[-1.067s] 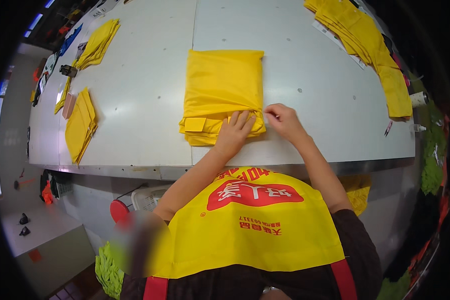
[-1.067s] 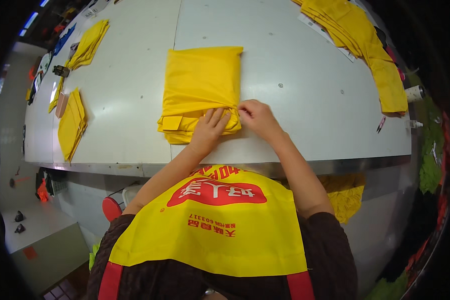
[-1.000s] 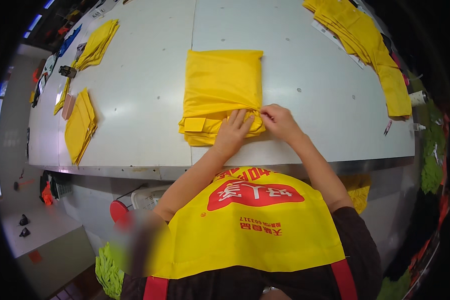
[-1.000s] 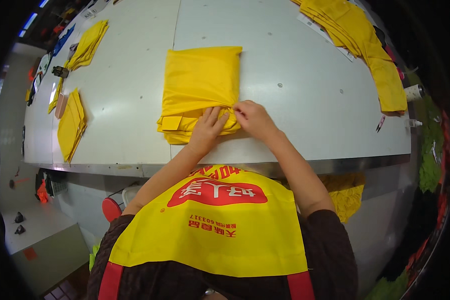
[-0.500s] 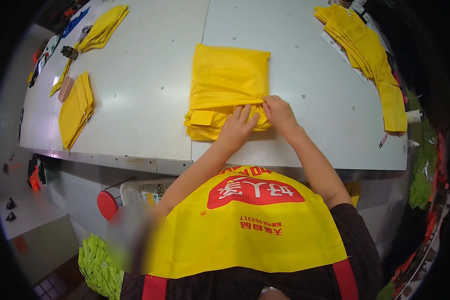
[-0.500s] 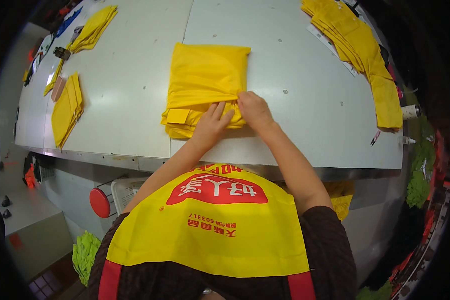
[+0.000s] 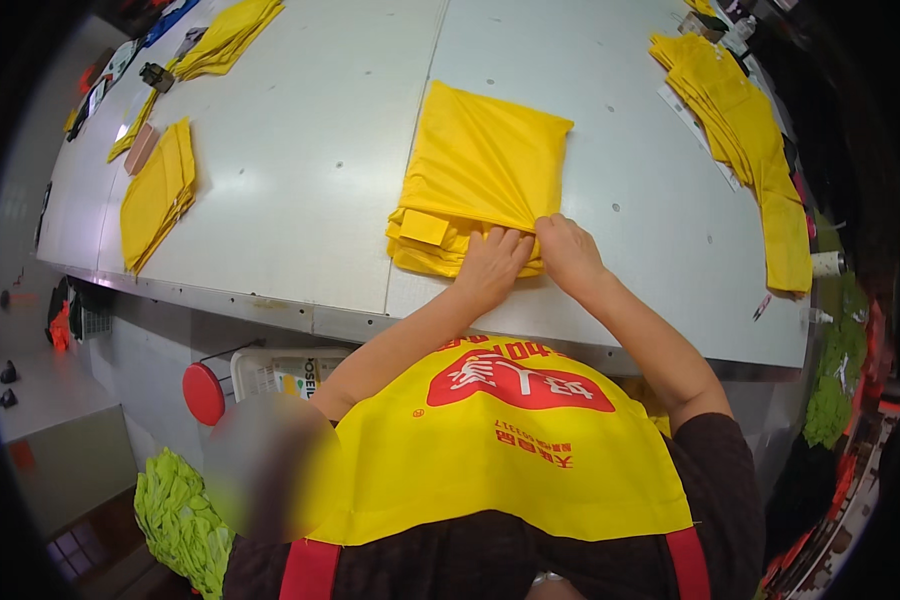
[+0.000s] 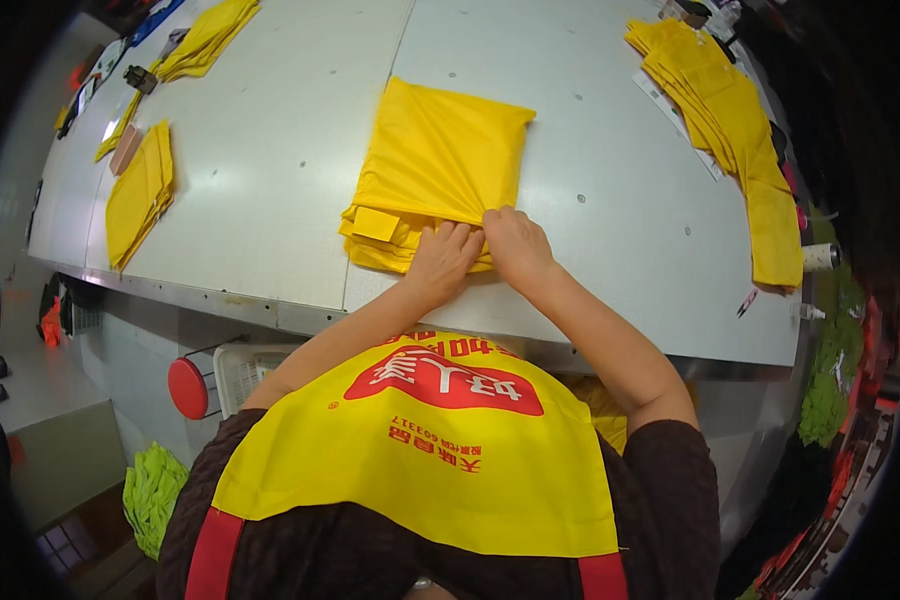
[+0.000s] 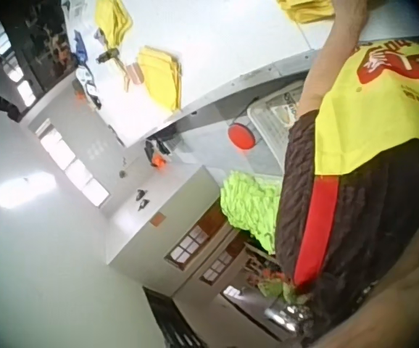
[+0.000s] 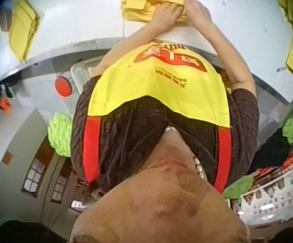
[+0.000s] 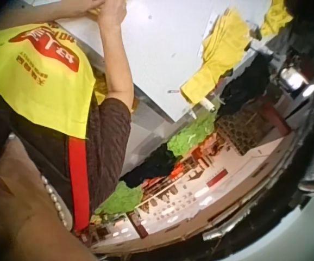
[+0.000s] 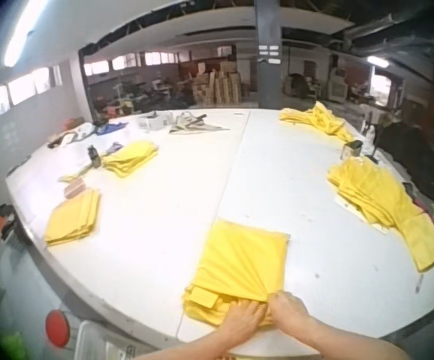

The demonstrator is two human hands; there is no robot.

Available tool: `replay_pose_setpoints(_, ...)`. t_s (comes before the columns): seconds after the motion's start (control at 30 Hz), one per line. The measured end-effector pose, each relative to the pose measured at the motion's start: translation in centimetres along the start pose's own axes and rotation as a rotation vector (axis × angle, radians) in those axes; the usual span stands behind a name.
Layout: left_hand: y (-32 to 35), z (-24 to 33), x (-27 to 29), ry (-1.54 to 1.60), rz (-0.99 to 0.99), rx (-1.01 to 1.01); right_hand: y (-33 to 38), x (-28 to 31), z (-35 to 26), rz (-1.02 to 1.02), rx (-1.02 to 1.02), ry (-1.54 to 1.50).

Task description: The person folds a yellow raincoat on a white table. They smooth the fabric, fold the sleeves and body, and place the folded coat into a white plastic basket.

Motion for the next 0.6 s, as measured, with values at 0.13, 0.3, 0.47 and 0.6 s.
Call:
replay_pose_setpoints(0.13,2.9,-0.4,2.6,0.307,0.06,-0.148,0.4,-0.1,-0.4,0.09,0.07,-0.065)
replay_pose_setpoints(0.3,8.4,-6.3,5.6,0.575,0.366,0.224,-0.8,2.5,-5.9,0.168,0.323,-0.244)
replay_pose_setpoints(0.47,13.5,-13.8,4.4,0.503,0.695,0.831,-3.5,-5.1,-10.9,0.022,0.422,-0.01)
replay_pose_setpoints(0.6,12.0,-15.9,2.5,1.136,0.401,1.145,-4.9,-5.4,-12.5,-0.156,0.349,0.162)
Point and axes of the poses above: each hand's wrist, its own y-axis away from the middle knuckle, its own x-axis out of the back of the hand, z = x × y, the point moved 8 cm from there along -y, towards the middle knuckle, and after that the axes turned 5 degrees about z, right-handed, at the moved point
